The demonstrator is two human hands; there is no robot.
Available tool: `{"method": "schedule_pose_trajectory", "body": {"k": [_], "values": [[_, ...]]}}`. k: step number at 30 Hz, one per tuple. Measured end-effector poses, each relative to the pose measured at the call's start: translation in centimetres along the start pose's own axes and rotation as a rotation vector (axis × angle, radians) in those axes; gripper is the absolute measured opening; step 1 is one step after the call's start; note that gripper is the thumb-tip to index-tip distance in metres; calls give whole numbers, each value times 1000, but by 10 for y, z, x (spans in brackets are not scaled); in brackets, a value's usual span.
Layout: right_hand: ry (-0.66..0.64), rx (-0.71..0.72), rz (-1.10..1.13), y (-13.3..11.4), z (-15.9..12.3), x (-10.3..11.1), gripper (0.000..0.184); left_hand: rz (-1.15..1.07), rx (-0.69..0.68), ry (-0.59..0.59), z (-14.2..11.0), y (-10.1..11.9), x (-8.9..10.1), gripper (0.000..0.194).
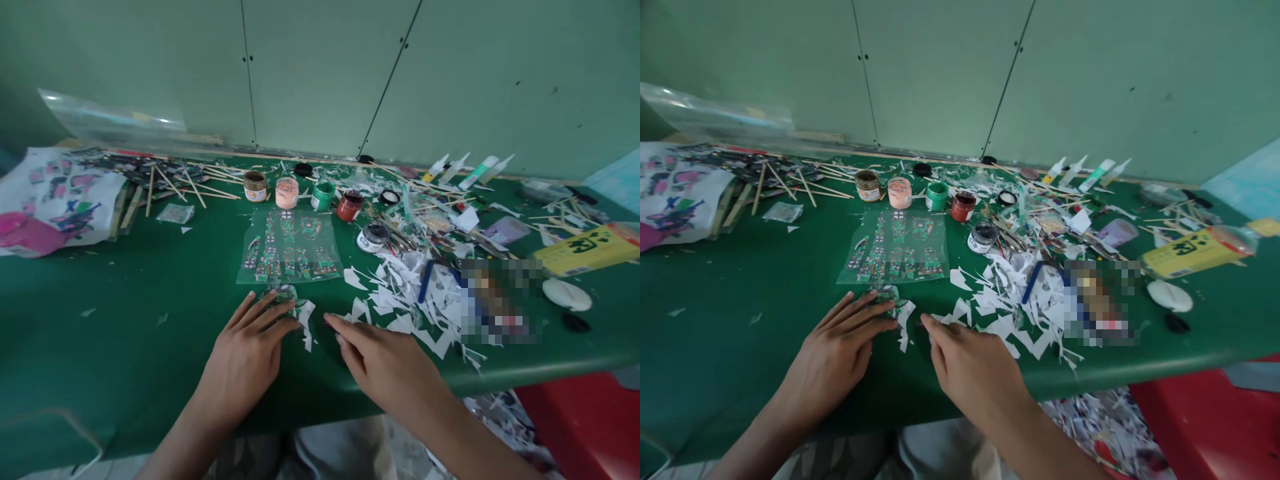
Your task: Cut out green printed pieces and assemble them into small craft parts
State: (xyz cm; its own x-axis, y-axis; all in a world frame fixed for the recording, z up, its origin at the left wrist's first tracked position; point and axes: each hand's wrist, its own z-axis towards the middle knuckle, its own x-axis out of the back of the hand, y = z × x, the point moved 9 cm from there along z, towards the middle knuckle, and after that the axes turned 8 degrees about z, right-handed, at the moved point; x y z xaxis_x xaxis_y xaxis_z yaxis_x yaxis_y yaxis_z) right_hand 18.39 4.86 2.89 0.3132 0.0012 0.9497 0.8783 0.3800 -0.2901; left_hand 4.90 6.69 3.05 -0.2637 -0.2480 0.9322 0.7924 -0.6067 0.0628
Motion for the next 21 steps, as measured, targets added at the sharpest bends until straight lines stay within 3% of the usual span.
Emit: {"method": "schedule_pose_trajectory", "body": {"k": [11,21], "values": [[-21,-98,-23,-12,21,-15,47,148,19,96,-3,5,14,37],[-14,-82,-48,-12,24,-17,46,146,18,70,-2,4,10,37]]}}
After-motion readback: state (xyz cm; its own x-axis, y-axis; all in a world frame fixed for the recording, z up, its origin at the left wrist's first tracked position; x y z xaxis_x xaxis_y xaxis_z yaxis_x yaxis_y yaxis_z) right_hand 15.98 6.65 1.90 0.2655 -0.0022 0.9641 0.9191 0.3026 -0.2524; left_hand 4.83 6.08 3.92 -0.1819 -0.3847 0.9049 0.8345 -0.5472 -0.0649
